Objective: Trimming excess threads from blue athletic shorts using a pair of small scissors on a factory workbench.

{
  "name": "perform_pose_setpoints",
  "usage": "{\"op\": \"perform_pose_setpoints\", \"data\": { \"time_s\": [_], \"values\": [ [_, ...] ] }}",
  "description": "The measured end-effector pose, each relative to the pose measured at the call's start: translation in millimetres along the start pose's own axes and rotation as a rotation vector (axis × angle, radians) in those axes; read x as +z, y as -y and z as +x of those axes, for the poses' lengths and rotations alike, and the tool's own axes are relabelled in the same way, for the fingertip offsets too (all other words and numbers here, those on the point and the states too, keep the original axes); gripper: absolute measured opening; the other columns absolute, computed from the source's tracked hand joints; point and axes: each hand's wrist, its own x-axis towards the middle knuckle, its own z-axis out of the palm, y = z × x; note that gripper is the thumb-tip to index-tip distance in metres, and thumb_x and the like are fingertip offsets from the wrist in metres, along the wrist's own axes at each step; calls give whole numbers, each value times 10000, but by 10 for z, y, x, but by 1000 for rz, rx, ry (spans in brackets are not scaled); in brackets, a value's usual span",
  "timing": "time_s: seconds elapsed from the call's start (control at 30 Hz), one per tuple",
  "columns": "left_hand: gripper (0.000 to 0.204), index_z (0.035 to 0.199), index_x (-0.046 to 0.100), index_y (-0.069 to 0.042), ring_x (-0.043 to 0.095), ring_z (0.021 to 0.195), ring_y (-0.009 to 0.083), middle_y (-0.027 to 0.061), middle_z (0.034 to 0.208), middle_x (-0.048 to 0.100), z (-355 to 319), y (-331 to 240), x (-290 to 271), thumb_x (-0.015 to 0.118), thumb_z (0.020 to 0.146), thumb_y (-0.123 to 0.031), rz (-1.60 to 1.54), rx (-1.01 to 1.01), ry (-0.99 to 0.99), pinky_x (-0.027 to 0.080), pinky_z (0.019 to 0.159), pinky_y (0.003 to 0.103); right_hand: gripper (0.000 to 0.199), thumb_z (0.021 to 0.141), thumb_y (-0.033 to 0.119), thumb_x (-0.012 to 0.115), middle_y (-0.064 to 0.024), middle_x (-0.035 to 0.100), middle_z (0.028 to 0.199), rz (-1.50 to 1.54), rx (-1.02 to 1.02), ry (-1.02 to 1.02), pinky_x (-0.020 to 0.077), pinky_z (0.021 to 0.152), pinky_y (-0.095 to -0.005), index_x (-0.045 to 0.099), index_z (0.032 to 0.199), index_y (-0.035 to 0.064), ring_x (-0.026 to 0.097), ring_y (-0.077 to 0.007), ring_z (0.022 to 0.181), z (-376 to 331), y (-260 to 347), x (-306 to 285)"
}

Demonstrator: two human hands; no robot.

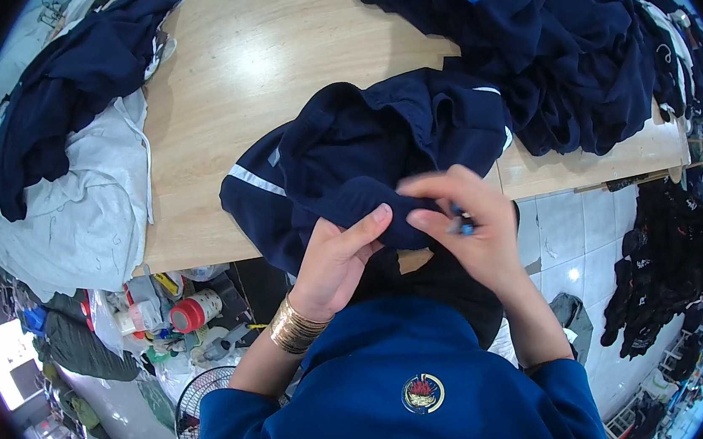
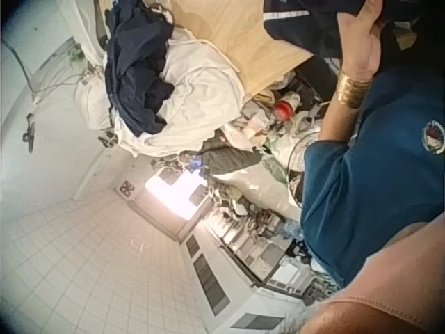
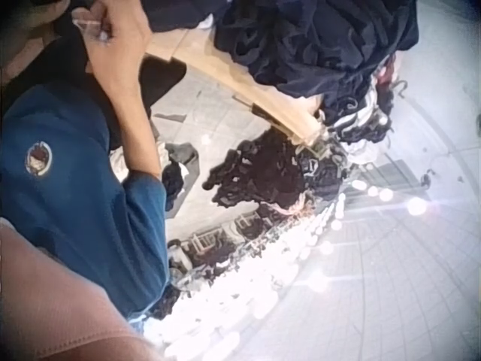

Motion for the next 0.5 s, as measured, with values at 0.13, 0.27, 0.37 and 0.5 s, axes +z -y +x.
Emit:
{"op": "perform_pose_setpoints", "data": {
  "time_s": [0.13, 0.27, 0.37, 0.5],
  "values": [
    [271, 1093, 576, -61, 596, 944, 150, 50, 1026, 626, 32, 35, -32, 636, 861, -188, 63, 35, 35, 474, 829, 310, 69, 781, 2, 649, -29, 564, 736, -71, -11, -262, 366, 532, -221, 624, 835, 39, 513, -101, 639, -12, -168, -21],
    [287, 1118, 566, -39, 607, 945, 165, 71, 1053, 626, 23, -7, -36, 615, 872, -178, 45, 21, 53, 500, 802, 315, 108, 814, 76, 657, -29, 559, 730, -70, 86, -237, 371, 557, -225, 624, 912, 45, 477, -97, 617, -6, -71, -39],
    [276, 1102, 583, -9, 619, 932, 176, 97, 1046, 636, -10, -77, 14, 600, 876, -167, -3, 35, 64, 517, 801, 328, 287, 806, 167, 675, -37, 560, 768, -235, 198, -126, 370, 614, -256, 591, 1062, 69, 497, -129, 640, -48, -91, -58],
    [257, 1064, 604, 17, 630, 913, 185, 117, 1013, 649, -53, -100, -29, 589, 879, -160, -15, 65, 104, 527, 803, 344, 421, 789, 284, 682, -24, 550, 832, -611, 42, -51, 294, 712, -294, 539, 1143, 106, 516, -143, 711, -96, -105, -103]
  ]
}}
